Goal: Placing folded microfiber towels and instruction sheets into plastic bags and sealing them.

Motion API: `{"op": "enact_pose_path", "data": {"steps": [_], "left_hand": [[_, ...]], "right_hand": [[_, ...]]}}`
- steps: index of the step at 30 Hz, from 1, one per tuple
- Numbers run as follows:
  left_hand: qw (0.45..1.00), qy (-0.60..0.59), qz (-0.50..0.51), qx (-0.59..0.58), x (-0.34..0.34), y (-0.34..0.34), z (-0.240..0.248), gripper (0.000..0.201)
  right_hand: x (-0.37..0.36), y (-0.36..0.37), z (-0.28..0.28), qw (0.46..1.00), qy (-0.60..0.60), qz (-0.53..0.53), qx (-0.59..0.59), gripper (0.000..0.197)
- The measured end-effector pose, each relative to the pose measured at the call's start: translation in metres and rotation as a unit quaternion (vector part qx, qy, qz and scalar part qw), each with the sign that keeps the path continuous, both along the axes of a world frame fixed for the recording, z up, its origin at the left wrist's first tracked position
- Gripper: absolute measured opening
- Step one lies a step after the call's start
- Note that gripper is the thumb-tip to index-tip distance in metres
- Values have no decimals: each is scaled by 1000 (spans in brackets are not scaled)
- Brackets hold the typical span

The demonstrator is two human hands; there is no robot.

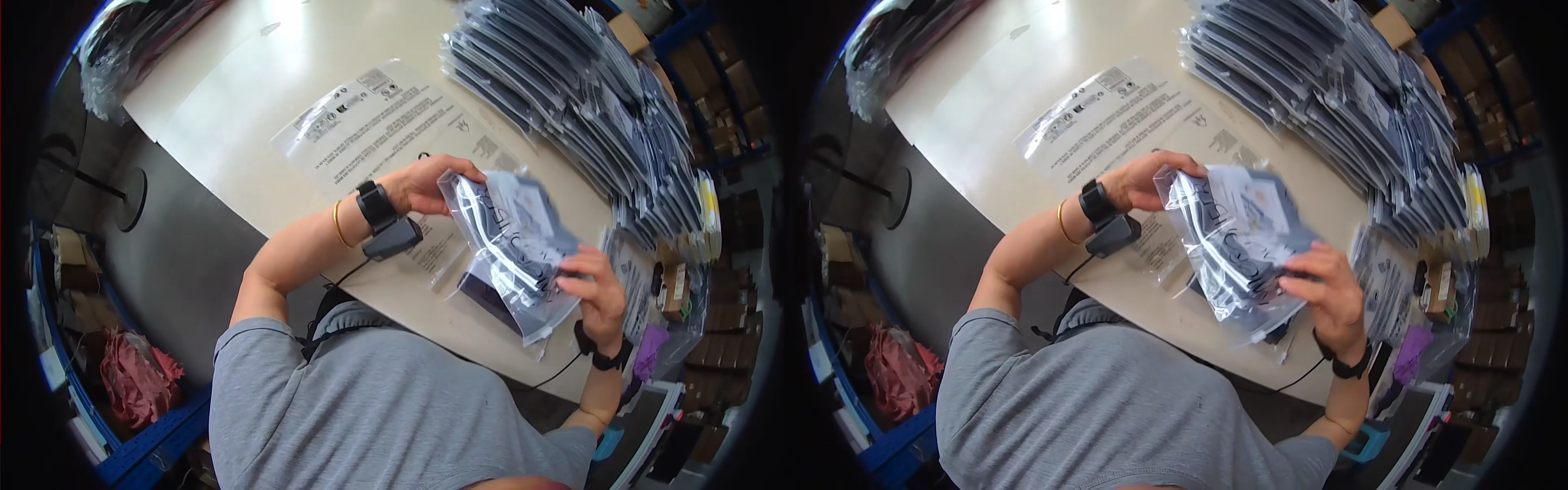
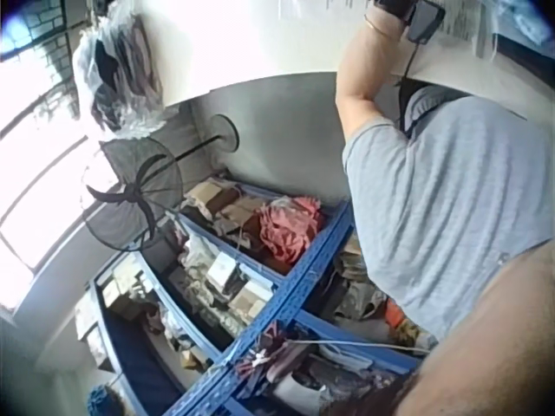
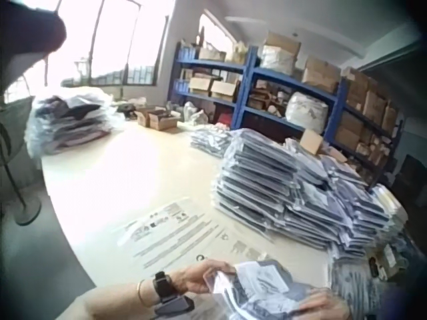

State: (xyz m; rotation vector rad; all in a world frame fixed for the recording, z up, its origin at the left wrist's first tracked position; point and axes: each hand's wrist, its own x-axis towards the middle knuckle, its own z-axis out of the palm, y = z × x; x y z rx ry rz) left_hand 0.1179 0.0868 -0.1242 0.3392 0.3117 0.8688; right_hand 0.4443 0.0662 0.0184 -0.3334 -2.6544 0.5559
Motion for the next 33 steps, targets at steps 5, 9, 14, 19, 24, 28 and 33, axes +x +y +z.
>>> {"op": "enact_pose_path", "data": {"steps": [5,9,14,19,24,28,33], "left_hand": [[984,73,70,144,9,-22,42,56],[969,44,104,219,14,-28,54,64],[967,20,104,231,21,-34,55,66],[960,78,100,251,12,-27,53,58],[963,122,96,220,7,-25,46,46],[954,172,126,212,0,-21,44,36],[960,145,125,203,4,-21,50,32]], "right_hand": [[27,13,-20,967,83,-197,-136,37],[48,40,-56,832,261,-236,-429,46],[49,62,-88,729,219,-237,-603,42],[26,54,-62,782,256,-187,-536,36],[13,44,-50,855,183,-184,-449,41],[6,42,-44,869,141,-174,-442,48],[3,51,-41,855,114,-164,-479,51]]}}
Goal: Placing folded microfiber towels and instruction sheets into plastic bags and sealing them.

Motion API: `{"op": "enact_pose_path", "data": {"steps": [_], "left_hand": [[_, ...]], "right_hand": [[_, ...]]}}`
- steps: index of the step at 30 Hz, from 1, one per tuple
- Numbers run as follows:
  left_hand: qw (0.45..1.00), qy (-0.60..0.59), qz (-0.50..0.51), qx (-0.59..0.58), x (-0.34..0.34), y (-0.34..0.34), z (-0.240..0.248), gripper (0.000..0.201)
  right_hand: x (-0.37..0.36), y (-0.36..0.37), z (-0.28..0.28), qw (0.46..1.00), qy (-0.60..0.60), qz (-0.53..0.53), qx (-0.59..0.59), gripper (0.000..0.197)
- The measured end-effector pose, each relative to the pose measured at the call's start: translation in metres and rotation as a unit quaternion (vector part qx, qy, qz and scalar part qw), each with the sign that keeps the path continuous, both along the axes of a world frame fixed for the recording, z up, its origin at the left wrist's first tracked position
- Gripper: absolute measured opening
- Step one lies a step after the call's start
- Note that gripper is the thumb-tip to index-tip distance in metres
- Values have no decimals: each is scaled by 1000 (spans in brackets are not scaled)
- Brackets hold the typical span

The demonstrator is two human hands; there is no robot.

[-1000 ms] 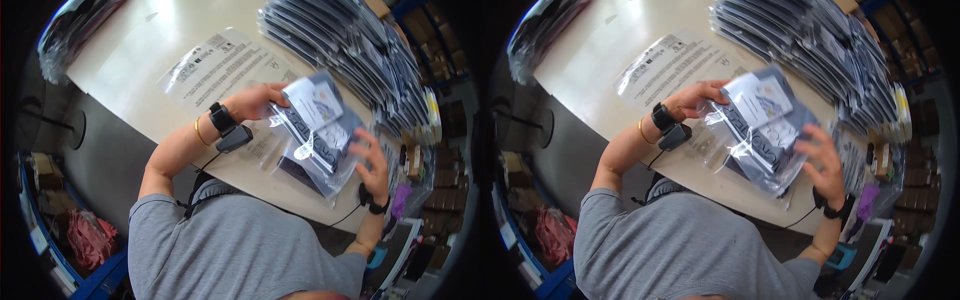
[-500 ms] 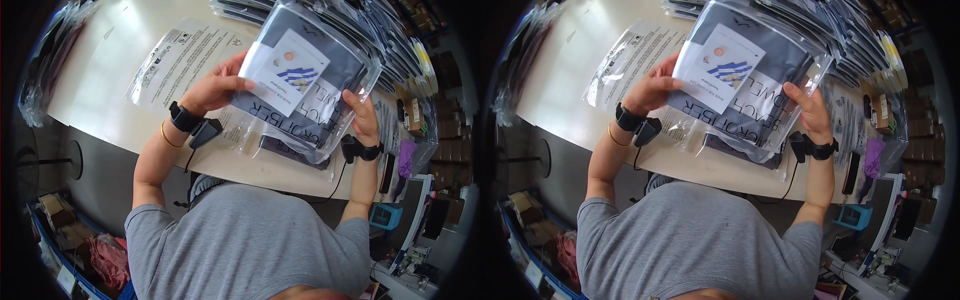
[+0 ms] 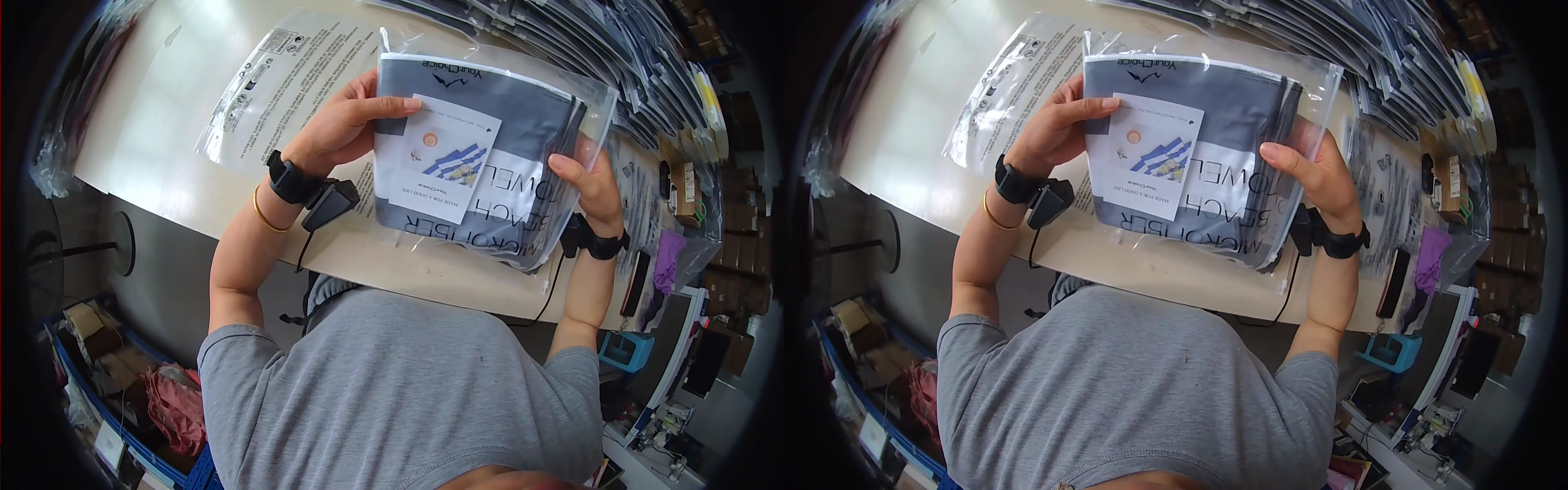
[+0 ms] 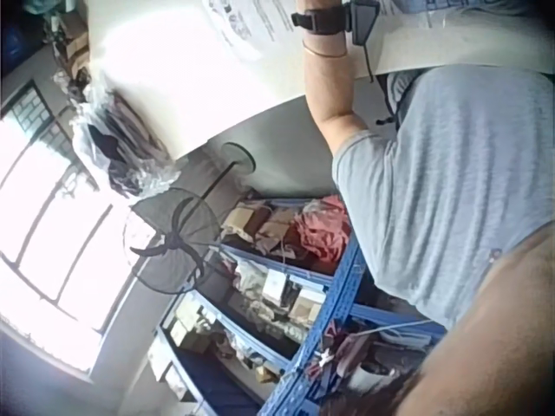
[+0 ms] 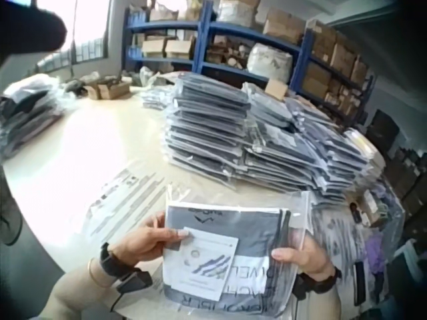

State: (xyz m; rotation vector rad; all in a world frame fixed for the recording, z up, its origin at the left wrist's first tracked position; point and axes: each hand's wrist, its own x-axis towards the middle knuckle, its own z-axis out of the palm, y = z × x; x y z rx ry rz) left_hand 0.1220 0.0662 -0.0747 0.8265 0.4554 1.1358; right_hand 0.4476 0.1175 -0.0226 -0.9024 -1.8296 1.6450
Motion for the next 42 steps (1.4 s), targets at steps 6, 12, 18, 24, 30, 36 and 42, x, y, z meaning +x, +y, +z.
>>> {"op": "enact_pose_path", "data": {"steps": [6,12,18,24,30,36,42], "left_hand": [[997,36,66,-16,13,-3,3,35],[994,68,91,-2,21,-10,8,37],[994,73,43,-65,12,0,-6,36],[994,80,26,-63,6,2,-1,34],[959,212,189,-13,43,-6,43,51],[664,571,268,400,47,-21,23,47],[627,592,23,507,91,-72,25,29]], "right_hand": [[-16,2,-10,998,4,-34,51,50],[-24,2,-25,986,-8,-129,102,41],[-18,1,-23,994,1,-99,51,30],[7,11,-27,997,39,-45,-43,23],[36,29,-32,996,-9,-38,-81,23],[38,20,-50,982,-139,-54,-118,29],[42,-28,-36,948,-192,33,-250,28]]}}
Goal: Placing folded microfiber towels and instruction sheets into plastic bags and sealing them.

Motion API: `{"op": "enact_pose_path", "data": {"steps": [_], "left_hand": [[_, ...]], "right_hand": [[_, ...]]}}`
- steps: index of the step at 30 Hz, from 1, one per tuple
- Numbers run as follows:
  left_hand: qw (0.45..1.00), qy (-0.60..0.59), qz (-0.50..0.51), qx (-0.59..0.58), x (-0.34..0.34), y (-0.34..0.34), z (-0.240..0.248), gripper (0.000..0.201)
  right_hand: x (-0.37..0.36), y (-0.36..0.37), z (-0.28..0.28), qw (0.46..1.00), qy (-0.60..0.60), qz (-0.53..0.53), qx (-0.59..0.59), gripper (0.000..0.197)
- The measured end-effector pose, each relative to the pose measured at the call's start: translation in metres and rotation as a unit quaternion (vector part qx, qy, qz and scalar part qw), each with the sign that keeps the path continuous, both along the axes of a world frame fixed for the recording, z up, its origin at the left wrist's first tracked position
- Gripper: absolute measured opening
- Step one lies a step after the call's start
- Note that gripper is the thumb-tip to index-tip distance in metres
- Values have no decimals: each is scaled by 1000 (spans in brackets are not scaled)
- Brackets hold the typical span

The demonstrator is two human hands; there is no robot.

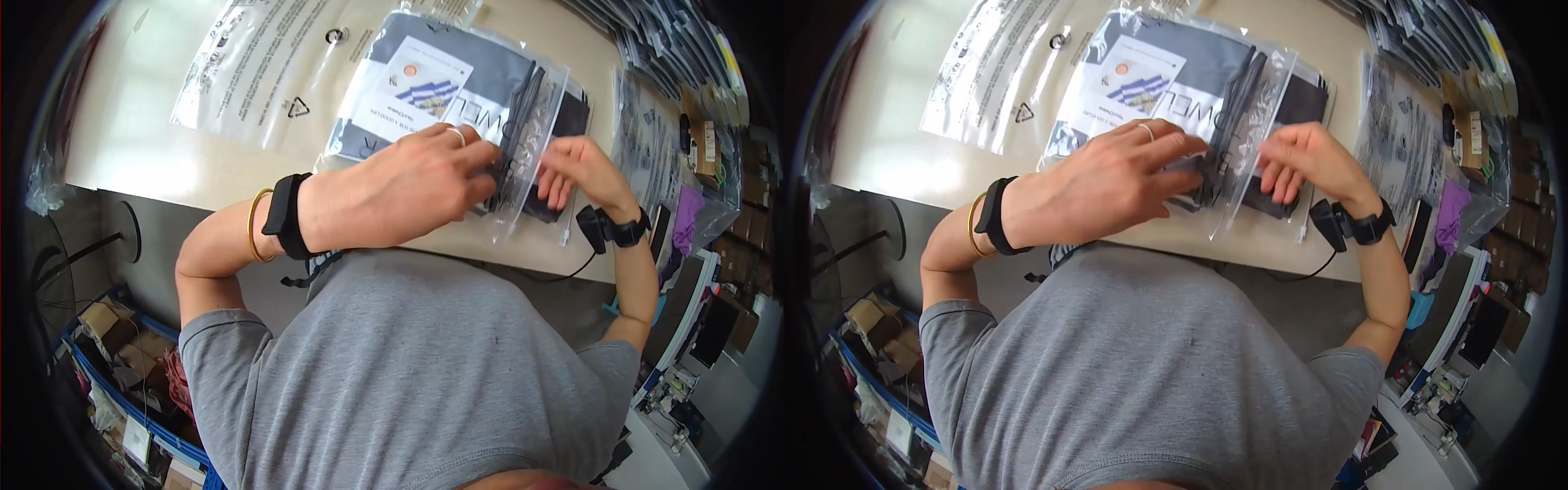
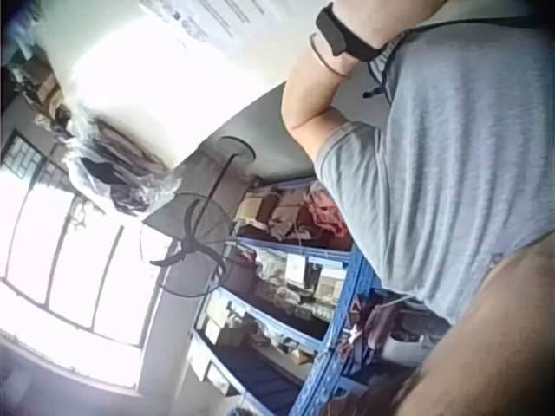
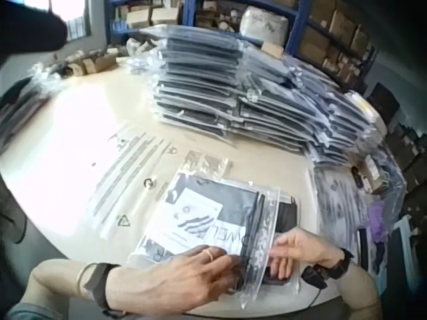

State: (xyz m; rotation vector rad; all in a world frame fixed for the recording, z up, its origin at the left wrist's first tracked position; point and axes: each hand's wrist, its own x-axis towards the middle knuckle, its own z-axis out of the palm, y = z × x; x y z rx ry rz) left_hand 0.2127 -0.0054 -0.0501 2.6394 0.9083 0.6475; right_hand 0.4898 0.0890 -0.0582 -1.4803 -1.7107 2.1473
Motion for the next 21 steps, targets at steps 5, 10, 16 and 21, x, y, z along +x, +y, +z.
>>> {"op": "enact_pose_path", "data": {"steps": [5,10,16,21], "left_hand": [[994,37,-80,61,13,-8,-5,19],[986,31,-90,137,34,-18,-14,19],[975,113,-79,174,40,-25,-15,14],[983,0,-127,134,32,-28,-6,14]], "right_hand": [[-10,-46,4,992,-17,100,-72,23],[-16,-68,-2,992,47,76,-90,18],[-19,-72,-2,996,64,26,-63,17],[-11,-25,8,995,39,-46,78,22]]}}
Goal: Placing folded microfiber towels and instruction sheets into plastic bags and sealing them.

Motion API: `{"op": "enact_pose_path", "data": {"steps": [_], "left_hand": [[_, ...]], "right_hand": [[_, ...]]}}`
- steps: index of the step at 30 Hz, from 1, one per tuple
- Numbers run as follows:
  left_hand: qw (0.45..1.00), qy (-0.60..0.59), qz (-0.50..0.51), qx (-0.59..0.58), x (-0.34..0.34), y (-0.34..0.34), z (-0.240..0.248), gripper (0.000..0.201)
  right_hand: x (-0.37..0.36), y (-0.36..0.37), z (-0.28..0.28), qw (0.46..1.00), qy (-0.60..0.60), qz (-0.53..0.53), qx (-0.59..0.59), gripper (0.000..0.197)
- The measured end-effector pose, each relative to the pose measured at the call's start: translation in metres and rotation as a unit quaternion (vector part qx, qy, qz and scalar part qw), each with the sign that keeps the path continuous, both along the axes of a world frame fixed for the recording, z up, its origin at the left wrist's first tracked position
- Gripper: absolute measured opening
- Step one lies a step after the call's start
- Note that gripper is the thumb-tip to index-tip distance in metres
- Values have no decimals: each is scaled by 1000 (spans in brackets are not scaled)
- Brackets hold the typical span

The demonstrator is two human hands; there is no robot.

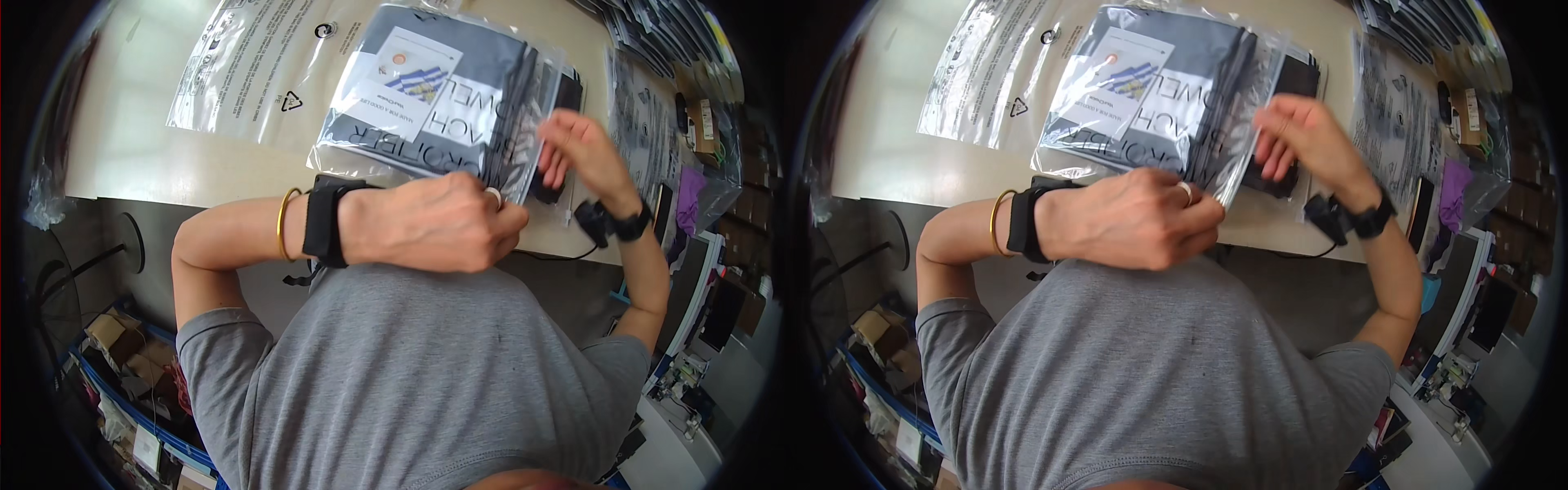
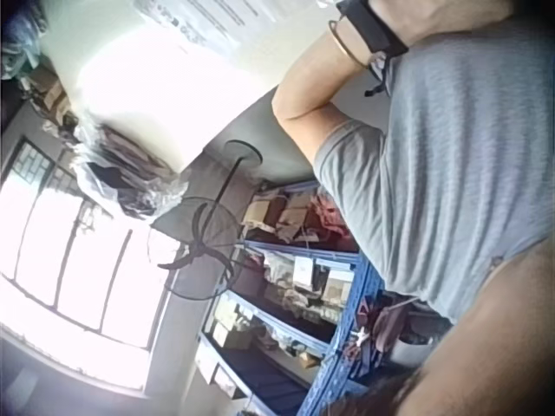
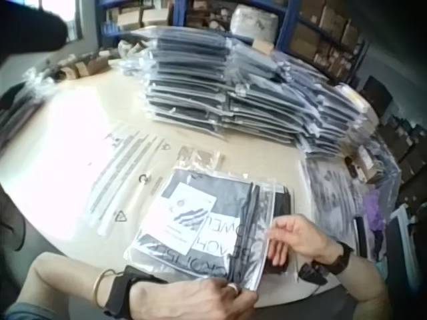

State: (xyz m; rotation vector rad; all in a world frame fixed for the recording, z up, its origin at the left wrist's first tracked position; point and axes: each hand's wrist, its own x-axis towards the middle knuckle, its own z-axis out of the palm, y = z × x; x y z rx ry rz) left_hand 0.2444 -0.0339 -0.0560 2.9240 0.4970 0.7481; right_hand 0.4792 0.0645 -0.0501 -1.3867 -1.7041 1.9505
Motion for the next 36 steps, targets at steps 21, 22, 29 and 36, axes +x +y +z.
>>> {"op": "enact_pose_path", "data": {"steps": [21,22,29,36], "left_hand": [[974,65,184,-115,-43,63,-10,74],[974,65,184,-115,-43,64,-11,74],[971,48,202,-119,-41,65,-18,76],[972,58,194,-120,-42,65,-18,75]], "right_hand": [[32,-6,-4,993,82,-78,-33,26],[30,-6,-3,990,113,-66,-46,26],[18,-4,-14,958,36,25,285,27],[-9,13,-11,818,-102,120,553,33]]}}
